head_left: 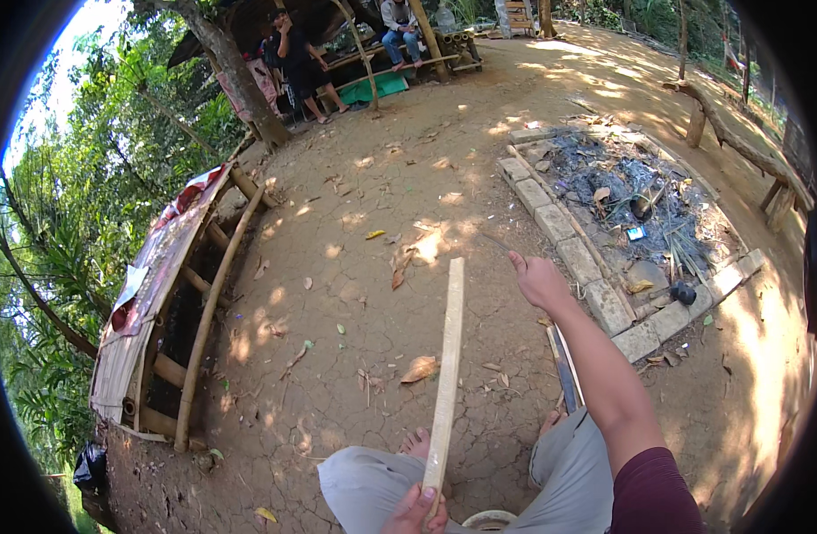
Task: The person whittles and shapes a thin wood strip and a thicker wooden branch using a small curved knife.
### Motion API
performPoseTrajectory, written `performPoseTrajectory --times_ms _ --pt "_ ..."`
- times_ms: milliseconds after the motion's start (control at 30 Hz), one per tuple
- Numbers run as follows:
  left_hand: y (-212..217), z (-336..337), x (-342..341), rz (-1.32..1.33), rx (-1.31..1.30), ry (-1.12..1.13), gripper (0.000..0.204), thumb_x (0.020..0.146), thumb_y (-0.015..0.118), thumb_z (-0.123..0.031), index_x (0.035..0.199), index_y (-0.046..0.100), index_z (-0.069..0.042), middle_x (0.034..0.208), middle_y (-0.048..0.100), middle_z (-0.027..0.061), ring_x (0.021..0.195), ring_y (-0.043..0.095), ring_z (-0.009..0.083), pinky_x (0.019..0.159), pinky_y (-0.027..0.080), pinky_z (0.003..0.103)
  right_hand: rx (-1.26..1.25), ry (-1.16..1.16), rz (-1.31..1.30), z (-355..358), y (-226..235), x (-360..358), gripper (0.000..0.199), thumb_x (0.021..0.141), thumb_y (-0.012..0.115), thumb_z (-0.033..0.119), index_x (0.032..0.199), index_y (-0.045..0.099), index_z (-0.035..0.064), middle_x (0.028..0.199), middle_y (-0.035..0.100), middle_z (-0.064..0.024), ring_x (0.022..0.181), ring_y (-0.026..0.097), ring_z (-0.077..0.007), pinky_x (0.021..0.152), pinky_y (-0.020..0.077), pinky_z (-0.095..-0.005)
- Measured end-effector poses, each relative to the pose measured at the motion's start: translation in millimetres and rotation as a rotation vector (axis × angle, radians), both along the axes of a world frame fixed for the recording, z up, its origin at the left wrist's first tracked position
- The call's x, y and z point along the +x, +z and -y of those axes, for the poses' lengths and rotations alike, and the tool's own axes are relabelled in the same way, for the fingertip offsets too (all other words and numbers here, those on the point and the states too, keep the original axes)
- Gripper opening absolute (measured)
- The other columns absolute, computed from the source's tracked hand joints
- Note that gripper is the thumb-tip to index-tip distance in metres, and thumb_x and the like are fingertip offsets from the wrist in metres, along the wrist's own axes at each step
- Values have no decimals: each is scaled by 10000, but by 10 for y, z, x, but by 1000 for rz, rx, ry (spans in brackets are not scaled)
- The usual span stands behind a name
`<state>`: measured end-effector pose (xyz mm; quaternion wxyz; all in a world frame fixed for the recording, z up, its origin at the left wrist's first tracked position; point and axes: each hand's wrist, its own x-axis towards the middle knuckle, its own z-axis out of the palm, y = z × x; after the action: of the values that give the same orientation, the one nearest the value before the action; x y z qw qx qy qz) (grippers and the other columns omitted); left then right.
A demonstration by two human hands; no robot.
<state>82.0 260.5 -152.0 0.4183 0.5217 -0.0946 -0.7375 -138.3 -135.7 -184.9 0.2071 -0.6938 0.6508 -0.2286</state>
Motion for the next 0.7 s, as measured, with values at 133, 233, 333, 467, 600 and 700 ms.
performPoseTrajectory --times_ms 133,233,333,467,600,700 --pt "-50 401 5 -66 -27 0 259 1077 381 -359 1069 422 -103 692 421 23 403 324 88 353 303 250 49 219 8 -391 61 179 738 1002 354 616 851 679 -28 791 655 -285 813 655 -459 724 500 -541" --pt "-128 758 21 -90 -82 20 253 1077 385 -359 1057 428 -110 703 439 25 414 355 96 359 319 255 133 397 77 -1126 265 327 666 1005 413 574 807 651 -15 691 630 -240 687 628 -446 633 475 -526" --pt "-87 1105 85 -152 -145 37 261 1076 379 -373 1054 431 -118 712 454 25 418 384 103 364 336 256 258 474 86 -1803 342 405 611 1010 437 543 807 617 -5 671 614 -232 656 613 -444 605 465 -518" --pt "-6 1435 56 -136 -168 18 277 1076 350 -371 1029 448 -117 716 465 28 413 406 112 358 359 260 244 485 176 -2068 163 391 597 1009 441 538 793 581 0 662 607 -233 670 617 -449 608 467 -518" --pt "-169 1445 -25 -254 -154 -40 298 1074 316 -342 990 470 -102 705 469 25 406 409 115 354 384 272 170 464 250 -2020 11 442 579 999 463 536 795 571 5 664 609 -234 686 628 -452 605 471 -522" --pt "-249 1341 14 -382 -132 2 307 1070 307 -329 978 479 -93 688 468 24 390 405 112 337 387 274 124 517 200 -2043 -49 448 554 992 487 526 803 576 13 665 618 -224 671 633 -449 581 476 -522"
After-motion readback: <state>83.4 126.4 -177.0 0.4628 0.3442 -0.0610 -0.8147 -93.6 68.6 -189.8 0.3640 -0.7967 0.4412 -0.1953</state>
